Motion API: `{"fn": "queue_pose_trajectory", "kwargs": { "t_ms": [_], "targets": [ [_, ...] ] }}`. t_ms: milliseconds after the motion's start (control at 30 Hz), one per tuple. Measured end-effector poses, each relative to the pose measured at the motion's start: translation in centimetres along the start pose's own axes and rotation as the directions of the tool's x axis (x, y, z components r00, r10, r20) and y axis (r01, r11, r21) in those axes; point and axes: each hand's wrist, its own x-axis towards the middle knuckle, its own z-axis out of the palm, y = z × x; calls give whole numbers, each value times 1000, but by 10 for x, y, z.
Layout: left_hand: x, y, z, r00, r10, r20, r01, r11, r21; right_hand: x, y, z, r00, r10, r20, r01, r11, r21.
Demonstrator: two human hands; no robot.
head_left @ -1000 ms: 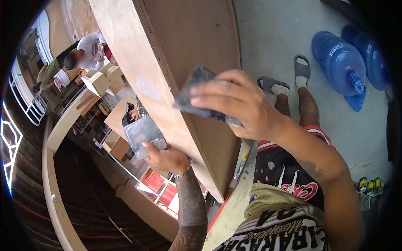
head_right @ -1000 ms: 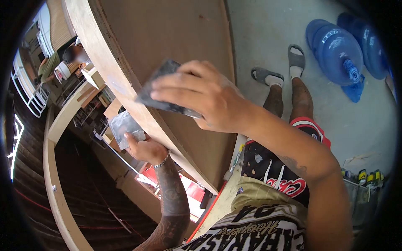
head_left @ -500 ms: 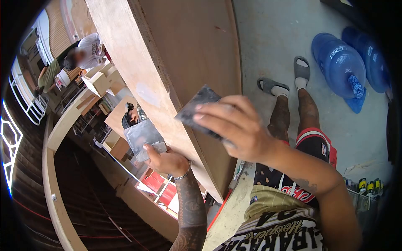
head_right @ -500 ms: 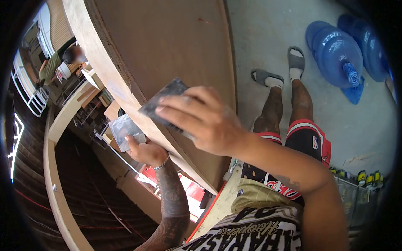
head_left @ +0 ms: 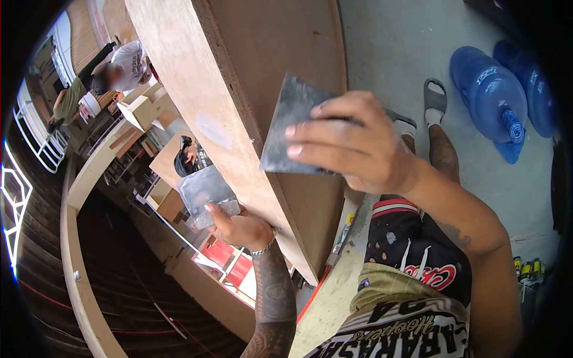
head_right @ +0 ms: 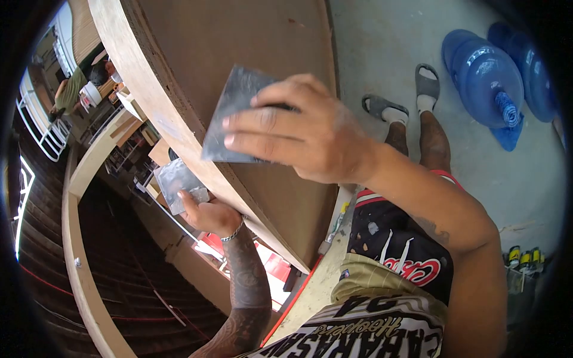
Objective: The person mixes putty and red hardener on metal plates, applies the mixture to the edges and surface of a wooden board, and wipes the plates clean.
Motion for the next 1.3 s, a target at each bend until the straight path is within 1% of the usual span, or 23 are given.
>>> {"fn": "queue_pose_trajectory", "kwargs": {
  "t_ms": [67, 133, 200, 233, 300, 467, 533, 567, 600, 667, 733, 800, 833, 900, 933, 1000, 1033, 1067, 1133, 1200, 1233, 1267, 1300],
  "targets": [
    [-7, 9, 8, 999, -19, -27, 19, 1000, 8, 6, 11, -2, 991, -59, -117, 50, 996, -80],
    [-8, 9, 10, 998, -37, -47, 38, 999, 12, 10, 20, 3, 985, -99, -138, 82, 989, -119],
    [-2, 2, 4, 1000, 12, -2, -12, 999, -50, 13, 27, 7, 965, -210, -159, 185, 970, -158],
    [0, -2, 1, 1000, 12, -1, -12, 999, -45, 9, 29, 14, 965, -206, -160, 182, 971, -155],
    [2, -4, -4, 1000, 14, 13, -14, 999, -45, -5, 32, 35, 942, -320, -101, 318, 948, -31],
    [0, -2, 1, 1000, -13, -15, 12, 996, -88, -23, 22, 24, 965, -263, 10, 262, 964, 40],
    [-2, -3, 0, 1000, -4, -5, 3, 996, -93, -10, 21, 13, 979, -135, -154, 130, 991, -41],
    [-3, 0, 3, 999, -11, -31, 8, 996, -88, 2, 21, 8, 977, -61, -203, 58, 998, -21],
    [-5, 2, 4, 998, -16, -55, 11, 996, -85, 9, 23, 6, 978, -64, -199, 62, 998, -18],
    [-6, 2, 8, 998, -12, -67, 6, 996, -89, 23, 31, 3, 976, -192, -106, 183, 979, -89],
    [-4, 2, 7, 997, -8, -78, 1, 996, -95, 9, 31, 23, 965, -250, -76, 246, 967, -66],
    [-2, 0, 1, 1000, -3, -10, 2, 997, -83, -19, 19, 28, 948, -314, 55, 314, 949, 24],
    [-3, 0, 0, 1000, -4, -14, 3, 996, -85, -33, 11, 26, 947, -318, 57, 317, 948, 25],
    [-2, -1, 5, 999, -9, -32, 5, 992, -130, -52, -2, 20, 939, -246, 242, 218, 966, 137],
    [-2, -3, 4, 999, -10, -37, 5, 991, -133, -49, -7, 19, 936, -251, 246, 222, 965, 138],
    [0, -9, -2, 998, 27, -57, -34, 992, -124, -40, -16, 15, 998, -44, 47, 42, 998, 42],
    [-2, -8, -1, 998, 27, -64, -34, 992, -123, -31, -14, 14, 1000, 17, -20, -16, 999, 49],
    [-4, -5, 3, 993, -13, -120, -7, 986, -168, -31, -18, 20, 1000, 9, -17, -8, 999, 50],
    [-10, 0, 2, 979, -56, -194, 10, 973, -232, -35, -31, 36, 998, 53, 19, -55, 993, 100],
    [-6, 4, -4, 960, -123, -250, 2, 899, -438, -48, -48, 18, 978, 1, 207, -24, 994, 107],
    [-1, 6, -29, 991, -125, -46, 76, 812, -579, -52, -56, 3, 944, -12, 330, -30, 992, 122],
    [-5, 17, -50, 977, -184, 106, 207, 720, -663, -46, -68, -17, 925, 37, 379, -87, 989, 116],
    [-14, 35, -57, 945, -283, 167, 321, 685, -654, -40, -75, -34, 922, 77, 380, -117, 990, 83]
  ]
}}
